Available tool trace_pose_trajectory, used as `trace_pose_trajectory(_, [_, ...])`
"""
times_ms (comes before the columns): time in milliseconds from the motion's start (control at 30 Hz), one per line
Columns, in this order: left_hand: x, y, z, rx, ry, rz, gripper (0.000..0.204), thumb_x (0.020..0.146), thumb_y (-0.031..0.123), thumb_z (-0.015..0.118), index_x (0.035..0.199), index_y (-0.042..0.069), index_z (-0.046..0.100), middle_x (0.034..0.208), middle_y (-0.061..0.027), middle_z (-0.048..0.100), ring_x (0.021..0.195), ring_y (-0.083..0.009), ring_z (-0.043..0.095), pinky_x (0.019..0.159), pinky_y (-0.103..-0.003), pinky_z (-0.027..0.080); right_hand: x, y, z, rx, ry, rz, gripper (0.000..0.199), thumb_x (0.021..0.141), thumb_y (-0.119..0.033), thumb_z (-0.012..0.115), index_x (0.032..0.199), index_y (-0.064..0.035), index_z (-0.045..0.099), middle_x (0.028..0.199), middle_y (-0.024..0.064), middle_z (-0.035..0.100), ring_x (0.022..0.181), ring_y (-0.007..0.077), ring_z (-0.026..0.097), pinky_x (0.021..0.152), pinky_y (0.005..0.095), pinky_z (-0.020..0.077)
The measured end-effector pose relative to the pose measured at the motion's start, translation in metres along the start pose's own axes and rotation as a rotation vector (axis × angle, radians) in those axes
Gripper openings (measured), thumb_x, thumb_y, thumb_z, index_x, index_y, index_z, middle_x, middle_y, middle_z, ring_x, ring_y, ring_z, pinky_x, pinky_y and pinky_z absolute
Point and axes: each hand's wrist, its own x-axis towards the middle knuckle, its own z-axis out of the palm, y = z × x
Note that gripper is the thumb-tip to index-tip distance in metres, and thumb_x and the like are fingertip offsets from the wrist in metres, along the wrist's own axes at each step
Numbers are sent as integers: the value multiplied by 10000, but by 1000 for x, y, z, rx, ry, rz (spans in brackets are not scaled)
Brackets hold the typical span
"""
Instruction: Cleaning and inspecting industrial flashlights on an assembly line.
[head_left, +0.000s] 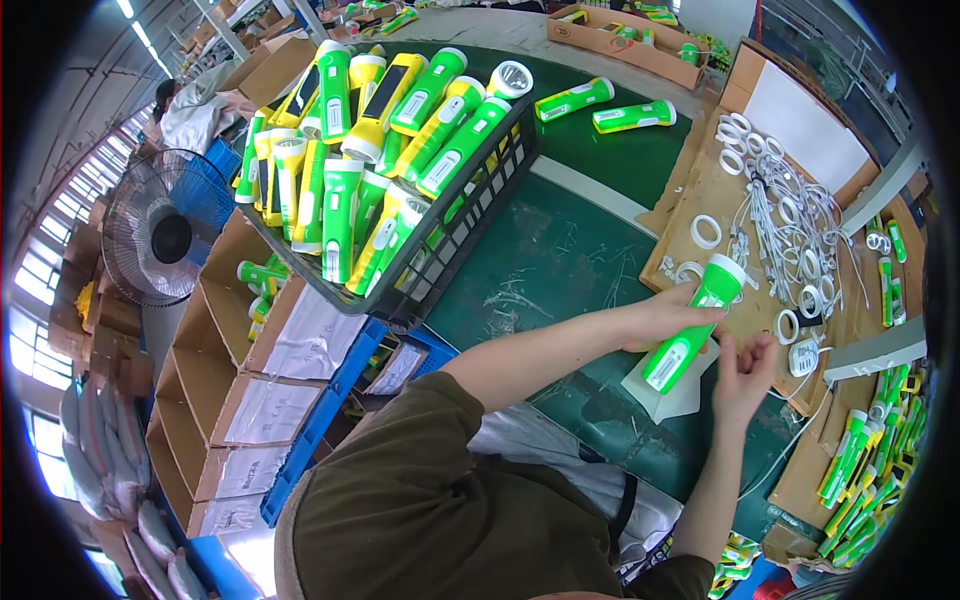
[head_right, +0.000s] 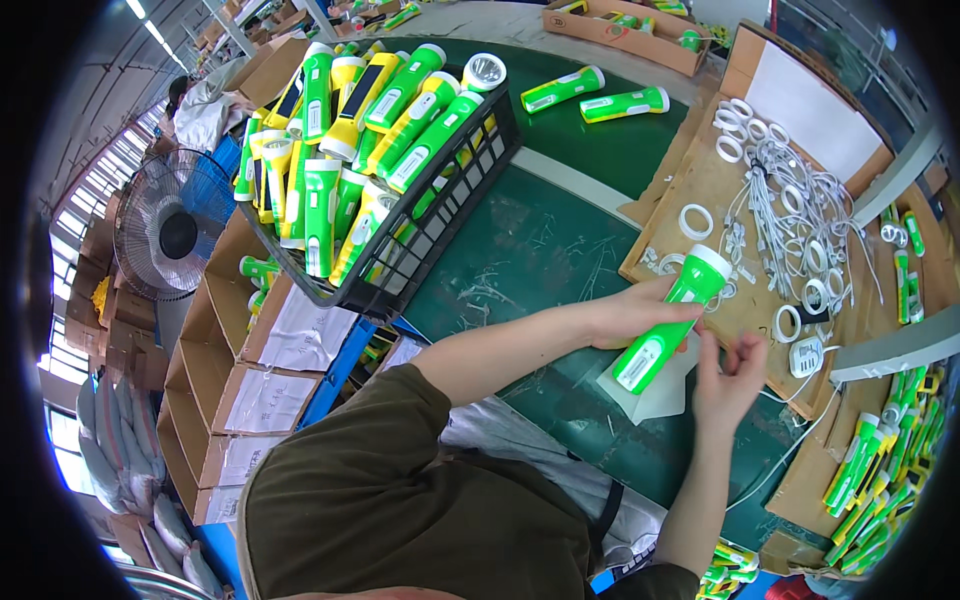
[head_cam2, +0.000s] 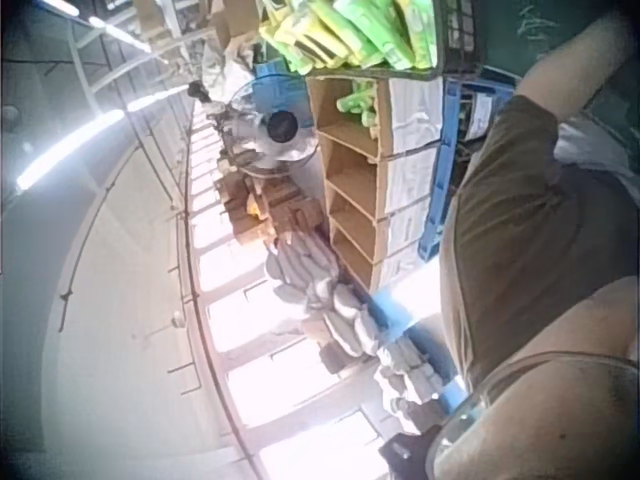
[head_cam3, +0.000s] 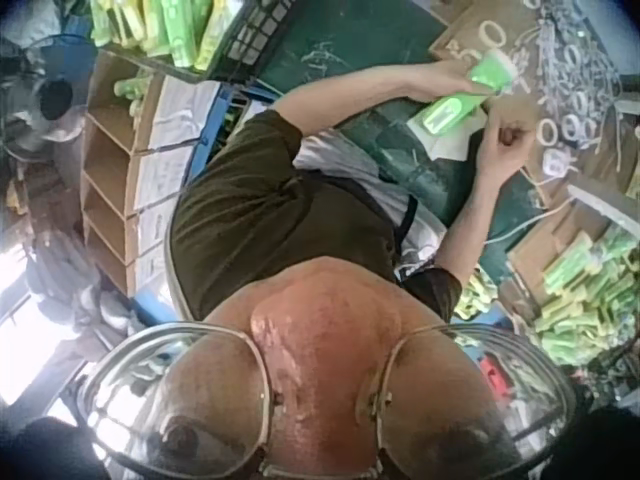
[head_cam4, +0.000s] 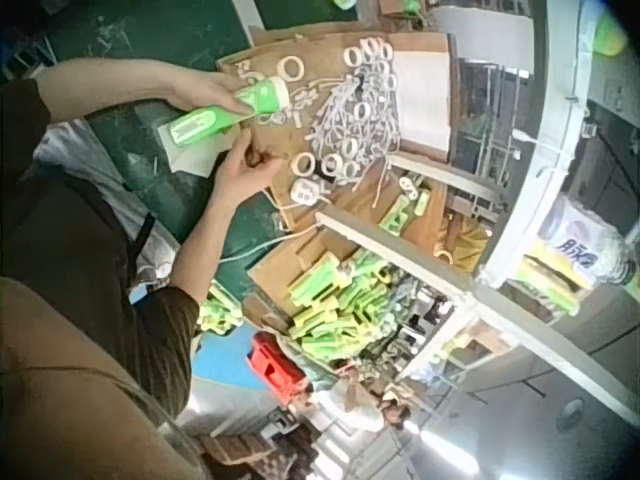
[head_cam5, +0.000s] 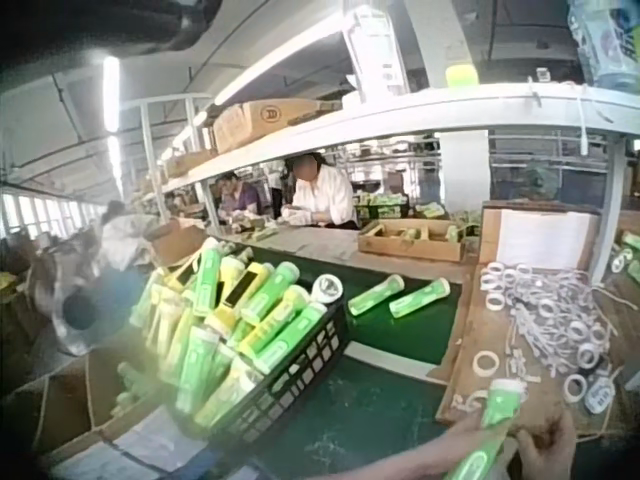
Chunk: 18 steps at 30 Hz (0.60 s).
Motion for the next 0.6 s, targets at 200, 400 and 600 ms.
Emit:
trace_pose_trajectory(200, [6,-4,-13,-101,83,-7,365,958,345,512,1198,92,406,878,-78,589,656,-146,584,567,-300,498,29,-25,-44,-724,-353,-127,367,701,-124,782,659,5,441,587,102,407,546,242,430,519,356,348])
trace_pose_trajectory(400, [2,-1,-9,-163,125,12,321,958,347,500,1138,88,439,840,-75,586,616,-153,586,522,-301,483,21,-12,-51,-726,-574,-176,237,665,-39,763,727,25,543,640,128,509,595,283,511,561,374,397])
trace_pose_trajectory(600, [11,-8,-8,-169,175,3,297,943,353,521,1065,85,485,773,-69,592,606,-157,581,517,-305,476,27,-28,-48,-519,-375,-187,308,765,29,681,659,3,393,719,121,559,615,246,520,555,317,397])
